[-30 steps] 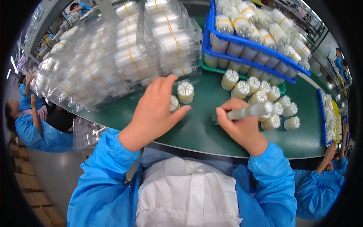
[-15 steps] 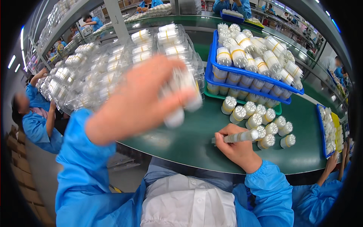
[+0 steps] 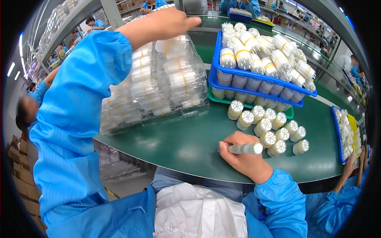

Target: The person inserts a white plastic rod into the center of small cylindrical objects on a green workbench. They then place the assembled items into a blue tray. The person repeats this process for multiple units, organizing them into stacks and trays.

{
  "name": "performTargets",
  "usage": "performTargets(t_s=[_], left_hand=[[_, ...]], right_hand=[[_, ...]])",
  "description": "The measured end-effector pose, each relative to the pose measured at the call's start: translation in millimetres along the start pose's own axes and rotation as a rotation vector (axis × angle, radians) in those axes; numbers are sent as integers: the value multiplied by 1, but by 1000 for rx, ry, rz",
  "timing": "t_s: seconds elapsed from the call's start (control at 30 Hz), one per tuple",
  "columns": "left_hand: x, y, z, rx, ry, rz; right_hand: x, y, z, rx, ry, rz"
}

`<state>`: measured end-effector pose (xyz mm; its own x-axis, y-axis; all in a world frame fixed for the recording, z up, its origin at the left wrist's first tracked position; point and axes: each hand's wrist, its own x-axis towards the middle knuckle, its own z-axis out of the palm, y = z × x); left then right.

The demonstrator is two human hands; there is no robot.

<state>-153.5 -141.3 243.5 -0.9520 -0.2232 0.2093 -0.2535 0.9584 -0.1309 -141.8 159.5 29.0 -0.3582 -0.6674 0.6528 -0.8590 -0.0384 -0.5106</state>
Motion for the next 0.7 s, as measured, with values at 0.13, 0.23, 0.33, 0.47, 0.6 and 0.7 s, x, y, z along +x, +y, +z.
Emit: performTargets(t_s=[0.13,0.23,0.33,0.47,0.6,0.7], left_hand=[[-7,-11,18,-431,69,-38],[-45,-6,32,-612,146,-32],[-77,10,16,-659,293,309],[-119,85,67,-495,252,524],[-103,133,156,-604,341,498],[-87,146,198,-685,392,402]], right_hand=[[-3,0,-1,-47,-7,-37],[-4,-3,0,-48,-48,-71],[-3,-1,4,-27,-97,-106],[-7,0,6,-46,-162,-161],[-8,2,10,-46,-152,-167],[-7,7,12,-60,-141,-114]])
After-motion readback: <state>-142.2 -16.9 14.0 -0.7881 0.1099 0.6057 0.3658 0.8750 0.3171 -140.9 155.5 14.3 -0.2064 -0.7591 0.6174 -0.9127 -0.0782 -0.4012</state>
